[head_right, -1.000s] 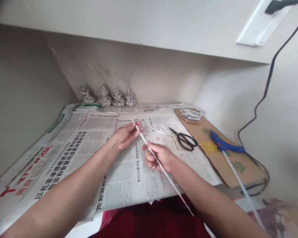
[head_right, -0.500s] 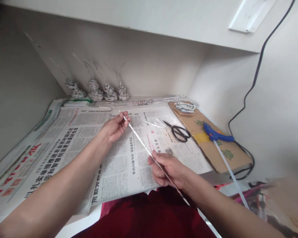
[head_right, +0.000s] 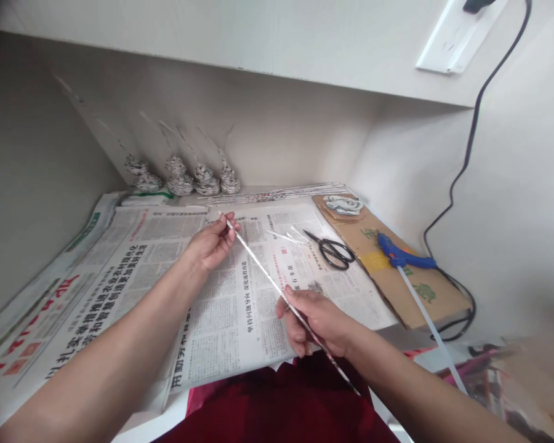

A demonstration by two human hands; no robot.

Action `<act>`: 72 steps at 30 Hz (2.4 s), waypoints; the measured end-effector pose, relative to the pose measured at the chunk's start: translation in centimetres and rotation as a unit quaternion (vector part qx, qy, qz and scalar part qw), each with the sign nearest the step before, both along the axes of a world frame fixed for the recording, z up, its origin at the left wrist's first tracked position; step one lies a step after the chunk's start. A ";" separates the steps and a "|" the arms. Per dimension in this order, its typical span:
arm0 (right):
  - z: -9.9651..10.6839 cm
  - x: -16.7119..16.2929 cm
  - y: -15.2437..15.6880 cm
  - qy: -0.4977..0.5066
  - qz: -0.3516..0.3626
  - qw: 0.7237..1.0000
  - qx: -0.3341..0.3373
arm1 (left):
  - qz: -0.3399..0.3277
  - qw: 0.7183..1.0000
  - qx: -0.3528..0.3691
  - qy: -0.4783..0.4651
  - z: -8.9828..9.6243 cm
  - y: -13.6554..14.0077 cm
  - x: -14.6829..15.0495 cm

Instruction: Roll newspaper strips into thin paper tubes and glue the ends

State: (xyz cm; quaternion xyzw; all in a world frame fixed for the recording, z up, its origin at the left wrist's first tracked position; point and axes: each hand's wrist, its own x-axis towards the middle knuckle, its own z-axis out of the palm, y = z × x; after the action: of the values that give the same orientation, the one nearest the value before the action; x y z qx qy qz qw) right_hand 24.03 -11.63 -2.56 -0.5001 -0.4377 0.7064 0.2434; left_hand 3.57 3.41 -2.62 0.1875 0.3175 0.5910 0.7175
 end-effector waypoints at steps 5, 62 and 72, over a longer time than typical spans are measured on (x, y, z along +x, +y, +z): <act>0.5 -0.7 0.7 -0.191 -0.014 0.958 0.215 | 0.002 1.000 -0.008 -0.003 0.1 -0.1 0.0; 0.0 -2.9 4.5 -0.118 -0.019 0.967 0.223 | -0.025 0.999 0.034 0.007 -0.1 -0.4 0.3; -0.8 -2.9 5.9 0.004 -0.001 0.994 0.106 | -0.045 0.999 0.025 0.009 -0.3 -0.3 0.5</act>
State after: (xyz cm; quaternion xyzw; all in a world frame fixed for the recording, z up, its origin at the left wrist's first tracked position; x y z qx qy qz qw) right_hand 21.15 -5.71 -3.39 -0.4693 -0.5084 0.6578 0.2979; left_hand 4.04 3.06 -2.90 0.2250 0.3005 0.5640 0.7355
